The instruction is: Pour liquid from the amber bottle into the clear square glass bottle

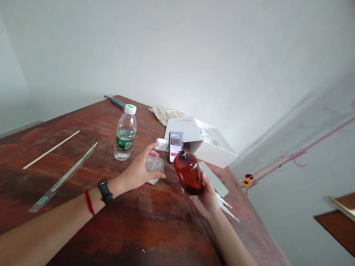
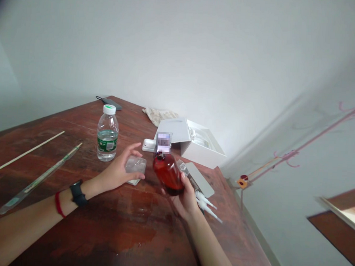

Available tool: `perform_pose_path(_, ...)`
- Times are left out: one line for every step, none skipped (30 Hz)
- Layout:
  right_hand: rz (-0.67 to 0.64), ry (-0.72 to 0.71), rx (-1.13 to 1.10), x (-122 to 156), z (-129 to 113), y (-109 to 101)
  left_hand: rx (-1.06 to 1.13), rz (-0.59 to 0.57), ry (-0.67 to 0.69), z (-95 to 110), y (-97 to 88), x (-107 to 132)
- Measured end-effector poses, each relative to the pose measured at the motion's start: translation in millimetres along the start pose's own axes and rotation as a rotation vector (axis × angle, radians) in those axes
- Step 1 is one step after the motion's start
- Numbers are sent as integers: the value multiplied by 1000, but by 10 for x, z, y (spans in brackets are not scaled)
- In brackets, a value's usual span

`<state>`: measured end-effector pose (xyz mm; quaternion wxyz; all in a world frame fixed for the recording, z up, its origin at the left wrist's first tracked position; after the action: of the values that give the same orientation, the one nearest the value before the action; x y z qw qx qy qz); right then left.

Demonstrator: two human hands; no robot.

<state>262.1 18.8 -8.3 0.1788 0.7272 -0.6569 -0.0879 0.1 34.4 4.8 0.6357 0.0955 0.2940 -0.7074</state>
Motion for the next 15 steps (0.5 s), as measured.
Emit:
perform_pose_path(11, -4, -23, -13, -21, -30, -16, 13, -5, -9, -11, -2)
perform_pose_path(15, -14, -44, -23, -53, -53, -31, 23, -9, -17, -20, -5)
perform_pose_path(20, -35, -66, -30, -96, -70, -44, 31, -13, -22, -29, -8)
perform_pose_path(25, -65, -85, -34, -146, -81, -54, 39, -15, -25, -38, -12)
perform_pose_path(25, -96, -101, -34, -196, -84, -61, 45, -16, -26, -46, -15)
perform_pose_path(25, -119, -123, -31, -242, -83, -65, 51, -18, -26, -54, -19)
perform_pose_path(22, -128, -146, -27, -279, -78, -68, 55, -22, -26, -62, -22)
perform_pose_path(17, -133, -168, -24, -307, -71, -71, 60, -27, -28, -69, -25)
perform_pose_path(11, -135, -187, -21, -327, -65, -75, 61, -33, -31, -76, -28)
perform_pose_path(4, -137, -205, -20, -340, -60, -83, 62, -39, -37, -83, -30)
perform_pose_path(0, -139, -224, -21, -346, -57, -94, 65, -44, -46, -91, -33)
perform_pose_path(-2, -142, -240, -24, -349, -57, -109, 70, -47, -57, -99, -37)
perform_pose_path(-4, -147, -247, -28, -351, -56, -124, 82, -48, -70, -110, -41)
perform_pose_path(-5, -152, -248, -33, -353, -54, -135, 86, -52, -85, -119, -46)
perform_pose_path(-4, -153, -250, -37, -355, -52, -142, 91, -55, -100, -128, -52)
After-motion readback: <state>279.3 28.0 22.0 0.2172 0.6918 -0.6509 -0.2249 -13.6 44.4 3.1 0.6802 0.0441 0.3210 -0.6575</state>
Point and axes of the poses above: each hand's wrist, its own x-axis away from the middle knuckle, its own y-axis out of the palm, z = x × y, the point moved 3 cm from there along -x, towards the middle knuckle, and after that the axes turned 2 degrees about -z, right-handed, at the moved point
